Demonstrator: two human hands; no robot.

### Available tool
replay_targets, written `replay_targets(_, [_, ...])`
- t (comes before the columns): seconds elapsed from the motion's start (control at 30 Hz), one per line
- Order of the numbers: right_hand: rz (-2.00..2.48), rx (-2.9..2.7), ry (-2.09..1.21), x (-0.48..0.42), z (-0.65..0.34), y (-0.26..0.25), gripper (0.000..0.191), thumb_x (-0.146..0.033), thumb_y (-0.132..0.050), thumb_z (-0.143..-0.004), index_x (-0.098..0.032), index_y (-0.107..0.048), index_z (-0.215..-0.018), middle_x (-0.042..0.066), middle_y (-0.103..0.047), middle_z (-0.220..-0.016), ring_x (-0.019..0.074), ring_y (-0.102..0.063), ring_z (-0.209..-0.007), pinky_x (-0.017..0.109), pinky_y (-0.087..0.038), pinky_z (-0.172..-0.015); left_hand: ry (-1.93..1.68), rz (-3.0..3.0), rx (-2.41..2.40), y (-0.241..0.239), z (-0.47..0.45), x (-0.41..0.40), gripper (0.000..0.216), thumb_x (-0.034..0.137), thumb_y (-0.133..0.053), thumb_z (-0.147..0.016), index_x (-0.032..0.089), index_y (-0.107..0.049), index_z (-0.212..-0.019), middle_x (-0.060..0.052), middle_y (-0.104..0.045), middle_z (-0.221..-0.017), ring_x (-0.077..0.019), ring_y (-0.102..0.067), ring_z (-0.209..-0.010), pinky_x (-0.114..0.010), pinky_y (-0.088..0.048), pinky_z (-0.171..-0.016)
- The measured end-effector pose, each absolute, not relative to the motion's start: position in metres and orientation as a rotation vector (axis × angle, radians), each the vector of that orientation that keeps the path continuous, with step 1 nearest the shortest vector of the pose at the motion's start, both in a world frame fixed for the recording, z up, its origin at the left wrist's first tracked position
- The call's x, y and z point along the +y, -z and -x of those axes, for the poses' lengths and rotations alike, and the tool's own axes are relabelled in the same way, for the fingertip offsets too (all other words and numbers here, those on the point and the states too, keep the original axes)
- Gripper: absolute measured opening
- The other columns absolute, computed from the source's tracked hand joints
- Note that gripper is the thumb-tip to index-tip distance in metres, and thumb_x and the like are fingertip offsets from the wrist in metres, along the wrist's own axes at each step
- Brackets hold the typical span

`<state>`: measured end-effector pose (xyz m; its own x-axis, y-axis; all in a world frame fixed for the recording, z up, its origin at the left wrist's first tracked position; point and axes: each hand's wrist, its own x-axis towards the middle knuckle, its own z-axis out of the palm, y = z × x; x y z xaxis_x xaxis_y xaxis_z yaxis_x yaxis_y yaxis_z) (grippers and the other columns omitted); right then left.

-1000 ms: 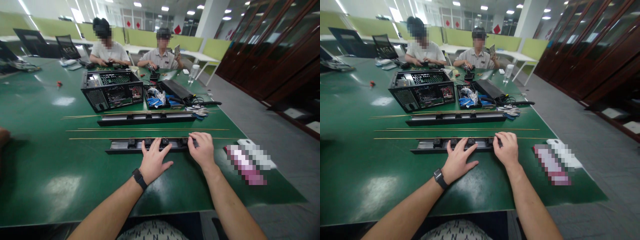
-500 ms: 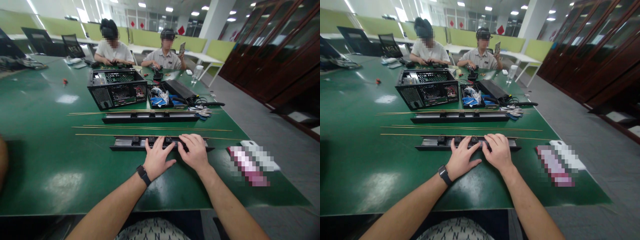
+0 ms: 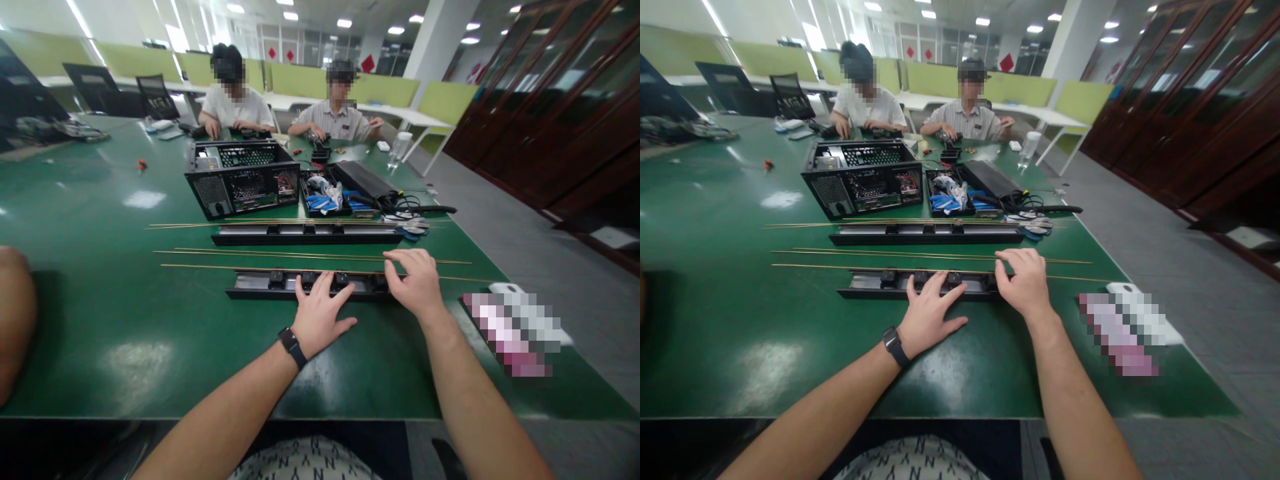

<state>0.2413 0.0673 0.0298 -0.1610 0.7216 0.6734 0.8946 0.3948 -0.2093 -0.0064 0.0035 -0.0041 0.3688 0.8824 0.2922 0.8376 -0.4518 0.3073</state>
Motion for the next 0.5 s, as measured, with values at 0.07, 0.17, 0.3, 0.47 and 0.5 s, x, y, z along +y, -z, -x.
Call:
replay_targets(0.07, [1.397,-1.865,0.313,0.063,-0.245,-0.022,0.025,-0.033,-0.056,-0.1,-0.022,-0.078,-0.103,0.009,-0.081,-0.108,0.0272,-0.069,-0.106,0.044,-0.047,-0.1,-0.633,-2.51,1.584,0.004,0.006,0.003,0.067,0.056,-0.08,-0.093,0.04,-0.059,-0.155,-0.021,-0.047,-0.171,-0.0388,-0.042,-0.16,-0.085,-0.019,-0.124])
replay_targets(0.17, [1.411,-1.757,0.366,0.056,-0.25,-0.008,0.024,-0.034,-0.056,-0.099,-0.022,-0.077,-0.097,0.009,-0.081,-0.099,0.026,-0.069,-0.097,0.042,-0.049,-0.098,-0.624,-2.509,1.576,0.003,0.007,0.003,0.067,0.056,-0.079,-0.093,0.04,-0.059,-0.155,-0.021,-0.047,-0.171,-0.0393,-0.042,-0.16,-0.086,-0.02,-0.123])
replay_targets(0.3, [1.587,-1.705,0.378,0.055,-0.255,0.002,0.028,-0.04,-0.058,-0.096,-0.02,-0.078,-0.096,0.007,-0.075,-0.079,0.0252,-0.063,-0.08,0.039,-0.048,-0.086,-0.614,-2.507,1.581,0.002,0.007,0.003,0.067,0.056,-0.078,-0.094,0.04,-0.059,-0.155,-0.021,-0.047,-0.171,-0.0393,-0.041,-0.16,-0.085,-0.02,-0.123])
replay_targets(0.47, [1.818,-1.645,0.27,0.058,-0.253,0.006,0.034,-0.047,-0.058,-0.096,-0.022,-0.077,-0.085,0.005,-0.068,-0.067,0.0237,-0.057,-0.073,0.036,-0.039,-0.073,-0.613,-2.505,1.582,0.002,0.006,0.004,0.067,0.056,-0.079,-0.094,0.04,-0.059,-0.155,-0.02,-0.047,-0.171,-0.0396,-0.042,-0.159,-0.086,-0.02,-0.123])
replay_targets(0.5, [1.828,-1.637,0.26,0.058,-0.252,0.006,0.034,-0.047,-0.058,-0.096,-0.022,-0.077,-0.084,0.005,-0.068,-0.067,0.0234,-0.057,-0.073,0.036,-0.038,-0.073,-0.61,-2.505,1.582,0.002,0.006,0.004,0.067,0.056,-0.079,-0.094,0.04,-0.059,-0.155,-0.02,-0.047,-0.171,-0.0394,-0.042,-0.159,-0.086,-0.02,-0.123])
